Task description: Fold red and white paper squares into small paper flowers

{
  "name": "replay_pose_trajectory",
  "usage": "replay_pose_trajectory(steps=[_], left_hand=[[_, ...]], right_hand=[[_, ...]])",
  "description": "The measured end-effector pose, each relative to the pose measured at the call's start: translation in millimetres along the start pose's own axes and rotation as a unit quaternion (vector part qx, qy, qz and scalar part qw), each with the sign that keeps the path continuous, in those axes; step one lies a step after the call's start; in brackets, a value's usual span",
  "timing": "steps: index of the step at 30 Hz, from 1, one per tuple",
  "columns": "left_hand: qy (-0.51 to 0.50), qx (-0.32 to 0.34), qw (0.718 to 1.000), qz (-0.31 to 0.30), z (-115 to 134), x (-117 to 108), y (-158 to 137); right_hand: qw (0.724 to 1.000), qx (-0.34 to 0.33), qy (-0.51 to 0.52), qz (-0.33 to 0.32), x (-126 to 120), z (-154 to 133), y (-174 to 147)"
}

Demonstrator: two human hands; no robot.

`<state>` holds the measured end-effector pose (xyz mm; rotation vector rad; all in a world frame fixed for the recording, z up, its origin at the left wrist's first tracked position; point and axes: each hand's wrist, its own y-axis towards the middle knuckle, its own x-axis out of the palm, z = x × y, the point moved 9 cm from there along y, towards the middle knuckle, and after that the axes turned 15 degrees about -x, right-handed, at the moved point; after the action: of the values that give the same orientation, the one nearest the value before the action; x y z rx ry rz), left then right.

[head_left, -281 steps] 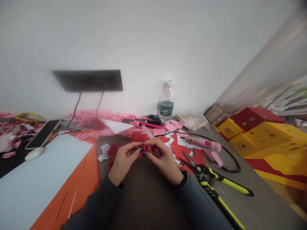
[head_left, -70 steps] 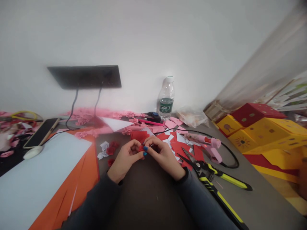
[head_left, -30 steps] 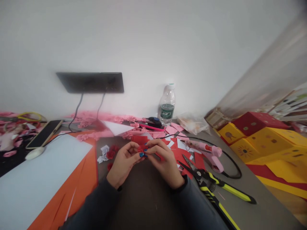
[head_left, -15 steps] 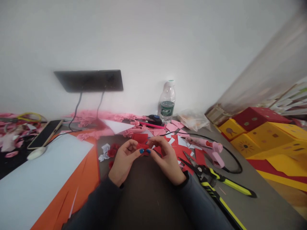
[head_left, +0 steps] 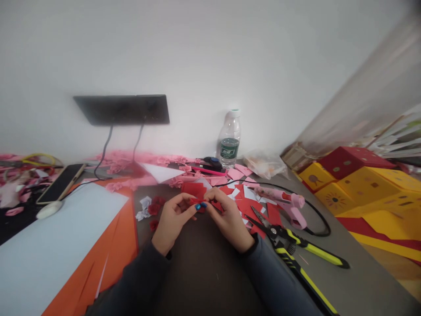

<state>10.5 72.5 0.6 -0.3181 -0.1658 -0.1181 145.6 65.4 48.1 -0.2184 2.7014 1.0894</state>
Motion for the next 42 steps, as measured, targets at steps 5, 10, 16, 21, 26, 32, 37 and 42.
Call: replay_pose_trajectory(steps=[5, 10, 16, 21, 26, 32, 37, 42], left_hand=[[-0.001, 0.000, 1.000, -0.015, -2, 4, 0], [0.016, 0.005, 1.000, -0.004, 2, 2, 1], [0.075, 0.025, 0.997, 0.014, 7, 0, -2], [0.085, 0.039, 0.995, 0.031, 6, -1, -3], [0.088, 0.064, 0.994, 0.028, 9, -2, -3], [0.100, 0.101, 0.989, 0.033, 17, -3, -8], [0.093, 0.101, 0.990, 0.033, 17, -3, -9], [0.066, 0.091, 0.993, 0.034, 16, -4, -8]], right_hand=[[0.999, 0.042, 0.032, 0.007, 0, 8, -3], [0.998, 0.047, 0.035, -0.001, 2, 8, -3], [0.998, -0.007, -0.020, 0.053, -10, -1, -1], [0.986, -0.084, -0.123, 0.072, -14, -18, -4], [0.985, -0.084, -0.141, 0.062, -13, -17, -5], [0.996, -0.049, -0.059, 0.051, -10, -13, 0], [0.997, -0.029, 0.020, 0.072, -9, -8, -1], [0.991, 0.006, 0.093, 0.091, -6, 4, -5]])
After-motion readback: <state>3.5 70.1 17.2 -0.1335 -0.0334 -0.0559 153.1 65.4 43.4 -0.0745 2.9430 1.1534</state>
